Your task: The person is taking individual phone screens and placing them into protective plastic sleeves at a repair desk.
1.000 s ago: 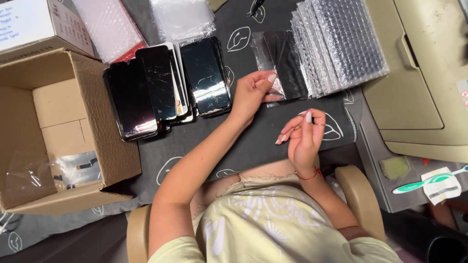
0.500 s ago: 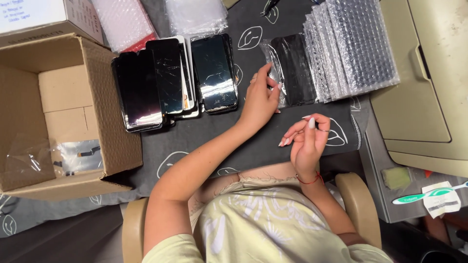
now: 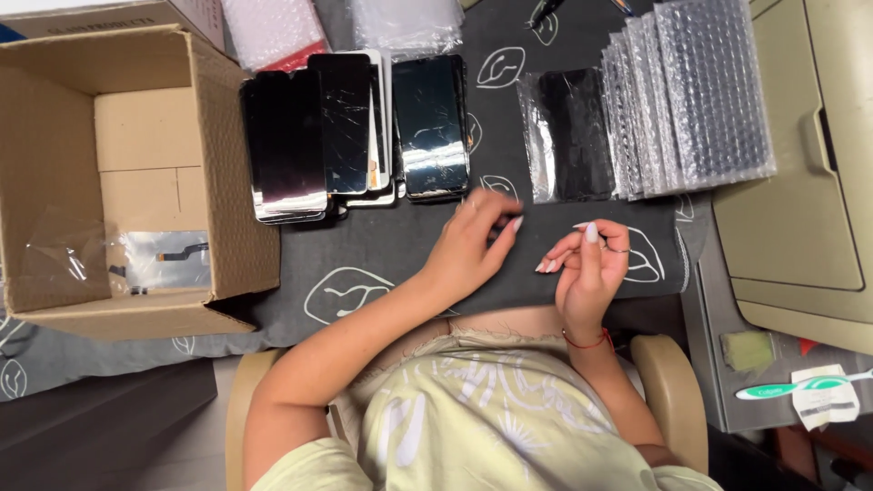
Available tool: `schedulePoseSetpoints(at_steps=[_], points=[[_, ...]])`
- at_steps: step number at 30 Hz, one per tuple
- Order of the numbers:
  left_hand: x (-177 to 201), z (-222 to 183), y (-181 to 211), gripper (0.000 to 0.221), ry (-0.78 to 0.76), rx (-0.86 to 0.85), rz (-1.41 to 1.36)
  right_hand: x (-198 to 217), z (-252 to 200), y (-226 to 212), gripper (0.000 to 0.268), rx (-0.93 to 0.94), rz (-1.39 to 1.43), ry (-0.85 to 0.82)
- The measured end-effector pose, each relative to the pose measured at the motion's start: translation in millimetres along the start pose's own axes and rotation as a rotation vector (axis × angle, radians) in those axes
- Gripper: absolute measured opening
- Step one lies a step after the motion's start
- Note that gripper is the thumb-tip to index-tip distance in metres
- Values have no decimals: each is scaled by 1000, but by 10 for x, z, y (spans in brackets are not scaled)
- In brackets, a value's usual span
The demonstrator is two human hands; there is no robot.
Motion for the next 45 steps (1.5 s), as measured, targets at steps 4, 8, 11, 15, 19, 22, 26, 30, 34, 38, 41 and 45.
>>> schedulePoseSetpoints(at_steps=[4, 8, 11, 15, 19, 22, 26, 30, 34, 38, 41, 45], points=[[275, -194, 1, 14, -50, -321, 140, -163, 37, -67, 17, 10, -104, 5], [292, -309, 16, 23, -85, -688, 368, -771, 227, -316, 18, 43, -213, -95], [300, -179, 222, 24, -37, -834, 323, -1439, 496, -483, 17, 67, -255, -228], [216, -33, 291, 18, 11, -942, 333, -2407, 906, -481, 8, 425, -471, -523], [100, -84, 166, 23, -95, -934, 317, -3093, 1361, 194, 43, 729, -827, -880], [80, -113, -13, 28, -104, -842, 258, -3302, 1426, 606, 57, 607, -1058, -1117], [147, -91, 9, 19, -30, -781, 207, -3424, 1392, 734, 66, 683, -1126, -1187], [101, -115, -53, 21, -58, -762, 226, -3495, 1330, 710, 36, 841, -1178, -1182], [70, -126, -112, 23, -97, -734, 228, -3541, 1211, 630, 33, 874, -1177, -1218], [98, -102, -117, 19, -77, -730, 247, -3527, 1302, 738, 38, 796, -1201, -1250], [75, -120, -145, 18, -85, -701, 194, -3528, 1327, 688, 21, 908, -1096, -1218], [88, -116, -138, 16, -51, -698, 222, -3427, 1631, 756, 9, 654, -950, -911]])
Point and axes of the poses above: each hand's wrist, its own z-axis towards the middle knuckle, its own x-axis out of the back of the hand, y = z × x, the point moved 7 cm from there along z, towards the middle knuckle, and after that the axes turned 15 degrees about y, right-handed, at the moved point
